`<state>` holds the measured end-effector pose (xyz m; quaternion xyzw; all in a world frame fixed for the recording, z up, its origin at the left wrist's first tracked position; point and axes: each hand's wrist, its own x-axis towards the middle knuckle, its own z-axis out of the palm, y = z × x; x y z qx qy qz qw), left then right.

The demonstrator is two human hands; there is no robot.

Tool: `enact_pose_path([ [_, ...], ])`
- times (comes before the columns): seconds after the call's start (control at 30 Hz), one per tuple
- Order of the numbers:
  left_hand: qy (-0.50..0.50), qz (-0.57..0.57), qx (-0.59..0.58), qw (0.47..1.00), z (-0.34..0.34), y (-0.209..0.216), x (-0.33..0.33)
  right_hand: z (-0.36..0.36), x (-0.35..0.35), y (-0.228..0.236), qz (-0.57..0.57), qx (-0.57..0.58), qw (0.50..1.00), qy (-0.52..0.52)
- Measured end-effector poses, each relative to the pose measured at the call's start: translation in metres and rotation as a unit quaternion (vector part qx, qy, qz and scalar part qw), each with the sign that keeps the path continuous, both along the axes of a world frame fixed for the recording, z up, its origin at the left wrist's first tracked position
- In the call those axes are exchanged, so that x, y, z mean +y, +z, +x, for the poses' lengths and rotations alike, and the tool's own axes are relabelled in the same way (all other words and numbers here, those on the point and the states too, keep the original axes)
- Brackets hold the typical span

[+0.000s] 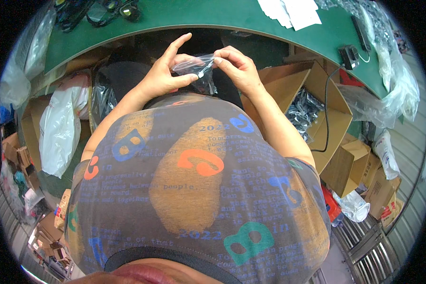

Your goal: Manually placing swimming goggles into individual plastic bags and sealing them at a factory workbench.

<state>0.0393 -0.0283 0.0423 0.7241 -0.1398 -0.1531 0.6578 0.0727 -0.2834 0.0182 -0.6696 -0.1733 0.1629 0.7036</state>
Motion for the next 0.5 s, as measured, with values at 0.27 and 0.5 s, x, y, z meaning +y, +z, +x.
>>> enact_pose_path([
  [0.27,0.003,0.009,0.033,0.999,0.001,0.004,0.002,-0.001,0.003,-0.005,0.04,0.075,0.996,0.009],
  [0.5,0.0,0.002,0.032,0.999,0.001,0.005,0.002,0.006,0.001,0.001,-0.001,0.064,0.997,0.04],
])
